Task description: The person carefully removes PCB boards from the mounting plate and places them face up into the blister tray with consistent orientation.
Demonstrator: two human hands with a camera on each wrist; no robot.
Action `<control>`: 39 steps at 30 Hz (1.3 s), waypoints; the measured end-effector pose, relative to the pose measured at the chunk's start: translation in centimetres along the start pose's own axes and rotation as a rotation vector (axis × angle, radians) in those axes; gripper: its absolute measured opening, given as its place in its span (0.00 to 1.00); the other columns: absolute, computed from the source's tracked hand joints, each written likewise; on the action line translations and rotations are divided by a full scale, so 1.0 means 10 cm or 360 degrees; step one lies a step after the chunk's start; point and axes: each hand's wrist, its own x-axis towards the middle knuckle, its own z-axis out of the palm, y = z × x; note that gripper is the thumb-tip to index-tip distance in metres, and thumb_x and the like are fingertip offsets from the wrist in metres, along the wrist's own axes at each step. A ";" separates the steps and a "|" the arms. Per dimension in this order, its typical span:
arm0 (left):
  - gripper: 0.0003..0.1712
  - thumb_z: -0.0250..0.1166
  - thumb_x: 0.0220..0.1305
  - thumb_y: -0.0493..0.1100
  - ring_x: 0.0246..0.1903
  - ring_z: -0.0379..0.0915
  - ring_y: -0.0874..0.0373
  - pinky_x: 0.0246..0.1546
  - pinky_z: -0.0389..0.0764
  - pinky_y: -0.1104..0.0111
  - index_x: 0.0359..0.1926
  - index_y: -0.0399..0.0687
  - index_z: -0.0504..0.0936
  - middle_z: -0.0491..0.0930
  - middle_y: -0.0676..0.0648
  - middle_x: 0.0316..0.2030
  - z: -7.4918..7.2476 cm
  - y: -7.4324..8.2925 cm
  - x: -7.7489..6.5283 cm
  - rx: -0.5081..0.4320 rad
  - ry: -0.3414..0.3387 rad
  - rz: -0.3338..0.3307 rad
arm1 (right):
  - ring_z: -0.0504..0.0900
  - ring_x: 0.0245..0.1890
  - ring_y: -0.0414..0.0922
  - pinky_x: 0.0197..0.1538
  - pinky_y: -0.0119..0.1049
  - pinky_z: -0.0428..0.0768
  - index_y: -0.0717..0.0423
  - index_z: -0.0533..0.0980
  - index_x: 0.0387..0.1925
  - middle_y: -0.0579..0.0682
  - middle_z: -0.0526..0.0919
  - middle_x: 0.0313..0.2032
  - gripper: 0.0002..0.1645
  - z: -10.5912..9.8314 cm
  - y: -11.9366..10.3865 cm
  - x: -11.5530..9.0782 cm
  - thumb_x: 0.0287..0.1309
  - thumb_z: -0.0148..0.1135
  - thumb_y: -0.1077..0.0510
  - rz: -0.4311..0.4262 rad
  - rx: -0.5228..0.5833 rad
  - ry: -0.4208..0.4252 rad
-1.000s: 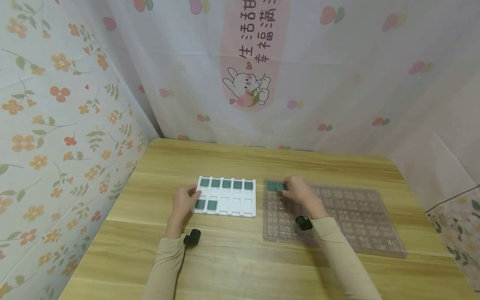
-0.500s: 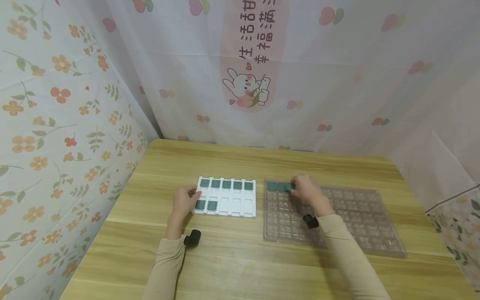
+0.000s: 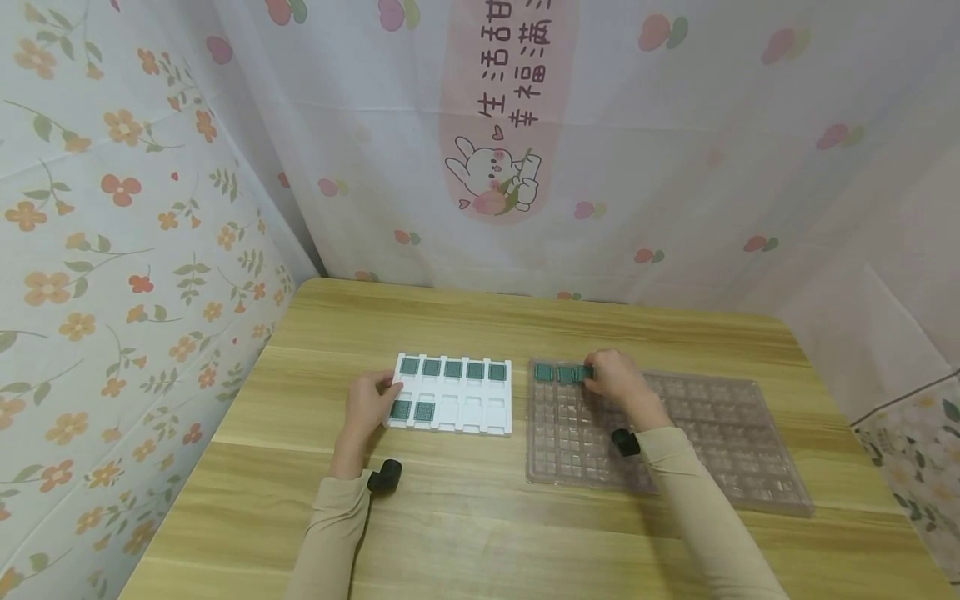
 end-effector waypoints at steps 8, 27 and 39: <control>0.16 0.66 0.57 0.35 0.39 0.75 0.46 0.43 0.73 0.55 0.45 0.29 0.81 0.81 0.36 0.37 0.02 -0.02 0.00 -0.0005 -0.0021 -0.0052 | 0.80 0.29 0.51 0.33 0.43 0.78 0.66 0.80 0.32 0.56 0.82 0.29 0.10 0.00 0.02 -0.02 0.47 0.69 0.63 -0.0100 -0.0103 0.0038; 0.15 0.65 0.57 0.35 0.38 0.73 0.46 0.43 0.72 0.55 0.45 0.29 0.81 0.81 0.36 0.35 0.01 -0.01 0.01 0.0012 -0.0031 -0.0076 | 0.81 0.30 0.51 0.34 0.44 0.79 0.65 0.81 0.34 0.56 0.83 0.30 0.11 0.03 0.06 -0.04 0.47 0.70 0.62 -0.0106 -0.0139 0.0053; 0.15 0.66 0.55 0.34 0.38 0.74 0.45 0.43 0.73 0.54 0.43 0.27 0.81 0.81 0.35 0.35 0.02 -0.02 0.02 0.0015 -0.0018 -0.0031 | 0.82 0.34 0.53 0.38 0.46 0.79 0.66 0.81 0.40 0.59 0.84 0.36 0.15 0.03 0.05 -0.05 0.50 0.68 0.62 -0.0034 -0.0075 -0.0010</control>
